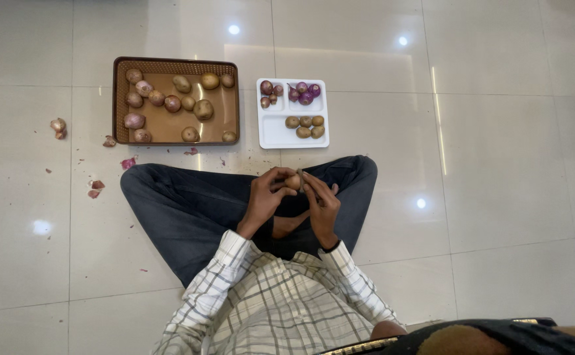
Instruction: The person sits cross-legged on a tiled floor and peels potatoes by hand. They remove the skin from each potato and place the peeled items into a white tray while discarding the peels onto the floor.
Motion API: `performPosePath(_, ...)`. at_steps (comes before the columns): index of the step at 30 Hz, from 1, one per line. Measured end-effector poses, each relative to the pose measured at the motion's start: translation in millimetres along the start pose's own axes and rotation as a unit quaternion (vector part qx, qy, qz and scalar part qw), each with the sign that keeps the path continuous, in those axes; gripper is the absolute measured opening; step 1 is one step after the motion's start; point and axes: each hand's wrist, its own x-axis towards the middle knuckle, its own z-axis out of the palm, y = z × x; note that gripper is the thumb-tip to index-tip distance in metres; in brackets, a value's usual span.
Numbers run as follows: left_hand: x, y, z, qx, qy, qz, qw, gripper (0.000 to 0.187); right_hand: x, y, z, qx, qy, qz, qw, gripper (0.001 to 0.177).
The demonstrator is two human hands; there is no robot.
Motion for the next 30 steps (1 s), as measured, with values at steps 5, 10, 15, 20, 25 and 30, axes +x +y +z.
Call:
performPosePath(5, 1.2, 2.2, 4.9, 0.078, 0.002, 0.080, 0.994, 0.042, 2.3, 15.5, -2.9, 0.151, -0.028, 0.173, 0.973, 0.029)
performPosePath(10, 11.1, -22.5, 9.0, 0.027, -0.006, -0.068, 0.997, 0.029, -2.0, -3.1, -11.8, 0.039, -0.002, 0.035, 0.999, 0.024)
performPosePath(15, 15.2, -27.0, 12.7, 0.004, -0.030, -0.094, 0.995, 0.026, -2.3, -18.4, -17.8, -0.087, 0.025, -0.114, 0.989, 0.025)
performPosePath(20, 8.2, 5.2, 14.1, -0.025, -0.040, -0.007, 0.999, 0.038, -0.6, -1.6, -17.9, 0.134, 0.000, 0.112, 0.985, 0.026)
performPosePath(25, 0.1, 18.8, 4.7, -0.024, -0.026, -0.007, 0.999, 0.041, -0.4, -2.0, -18.0, 0.206, -0.040, 0.199, 0.957, 0.031)
performPosePath(30, -4.0, 2.4, -2.7, -0.102, 0.006, -0.079, 0.992, 0.040, -2.1, -22.2, -5.7, 0.181, -0.025, 0.058, 0.981, 0.027)
